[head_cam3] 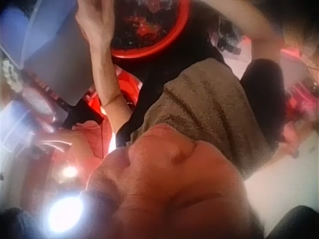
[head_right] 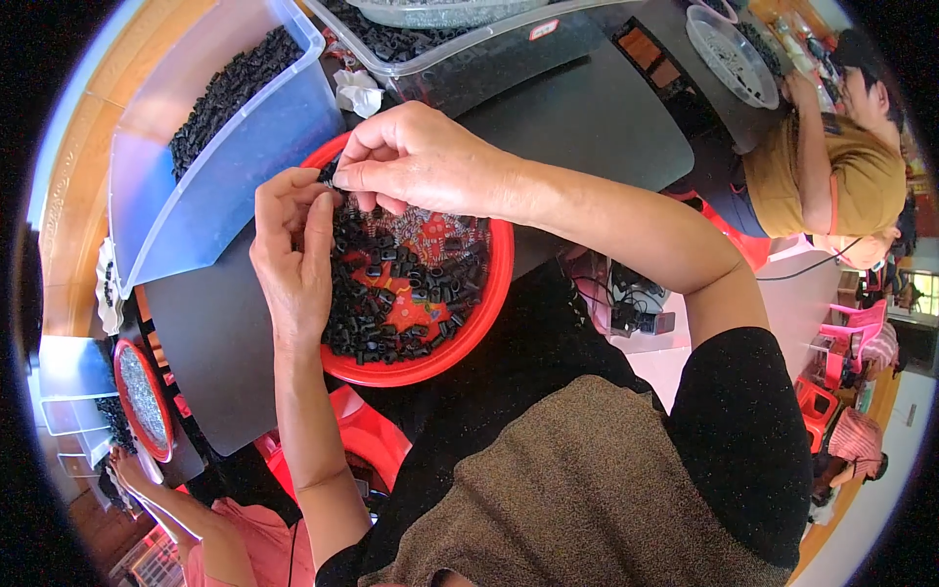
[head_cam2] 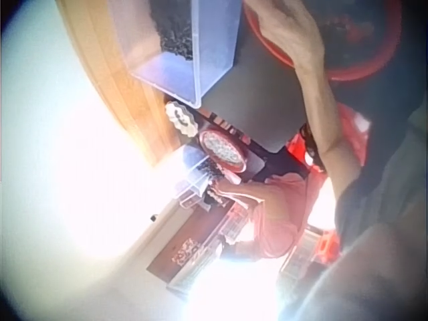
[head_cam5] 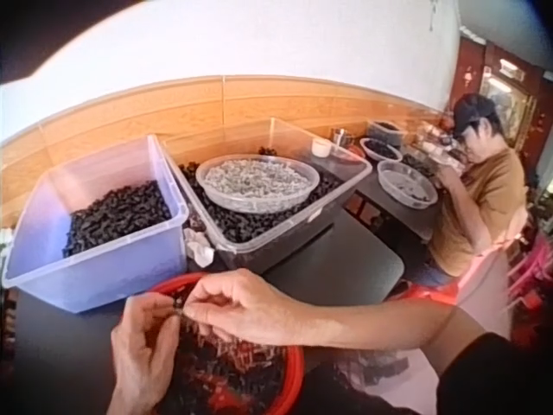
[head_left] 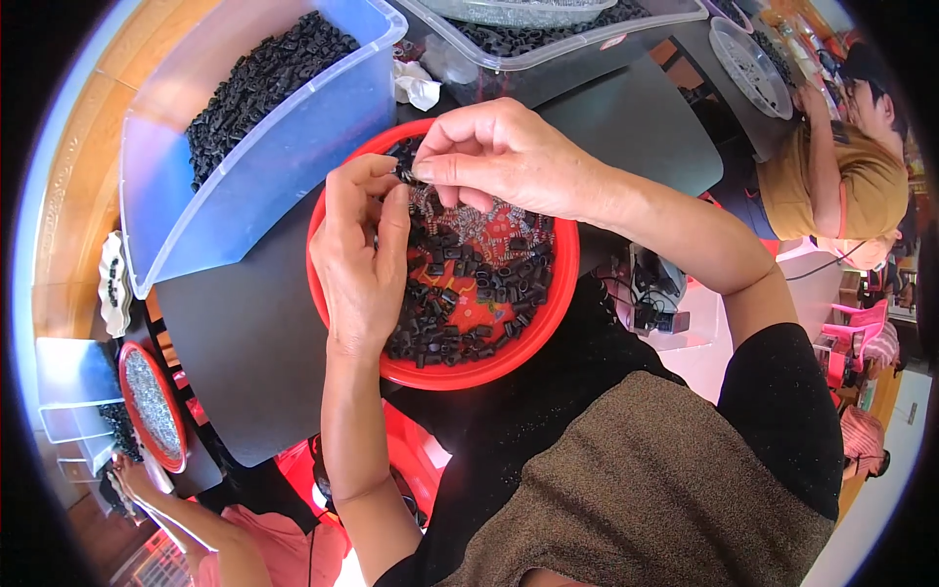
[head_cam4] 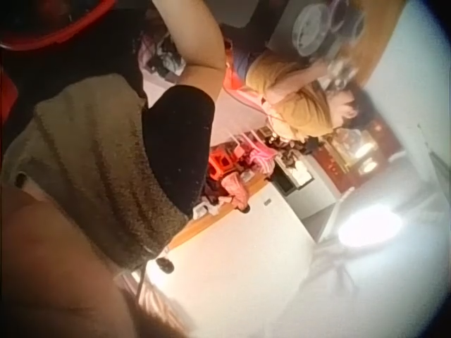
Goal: The person assembles small components by picking springs and plastic pieces from a tray and inserting the springs into the plastic pieces by hand.
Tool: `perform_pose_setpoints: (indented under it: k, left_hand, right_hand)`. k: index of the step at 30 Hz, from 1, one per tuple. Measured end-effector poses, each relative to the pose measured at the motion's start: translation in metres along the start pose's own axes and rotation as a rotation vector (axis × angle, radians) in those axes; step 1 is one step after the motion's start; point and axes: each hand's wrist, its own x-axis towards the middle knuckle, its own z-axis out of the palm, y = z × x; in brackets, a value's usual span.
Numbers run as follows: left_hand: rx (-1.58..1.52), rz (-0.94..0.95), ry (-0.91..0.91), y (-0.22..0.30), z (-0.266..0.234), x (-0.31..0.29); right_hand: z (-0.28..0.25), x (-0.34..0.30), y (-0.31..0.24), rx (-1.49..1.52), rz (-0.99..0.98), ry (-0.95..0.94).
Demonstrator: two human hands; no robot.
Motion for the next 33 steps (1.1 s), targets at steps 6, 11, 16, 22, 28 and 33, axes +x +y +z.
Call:
perform_pose_setpoints:
  k: [6,11,16,22,28,33]
  left_hand:
    - [0.225,0.282,0.073,-0.007,-0.001,0.0]
    - [0.239,0.244,0.066,-0.006,-0.001,-0.001]
    - [-0.04,-0.082,-0.047,-0.004,-0.006,0.001]
    - [-0.067,-0.089,-0.014,-0.002,-0.005,-0.001]
    - [-0.18,-0.086,0.004,-0.002,-0.003,-0.004]
    - [-0.363,-0.227,-0.048,-0.005,-0.01,-0.001]
  right_hand:
    - [0.004,0.001,0.005,0.224,0.118,-0.029]
    - [0.004,0.003,0.01,0.343,0.109,-0.057]
    - [0.014,-0.003,0.007,-0.24,-0.274,0.139]
    - [0.02,-0.001,0.003,0.109,-0.071,0.076]
    - [0.031,0.0,0.009,0.043,-0.237,0.163]
    - [0.038,0.005,0.021,-0.586,-0.809,0.358]
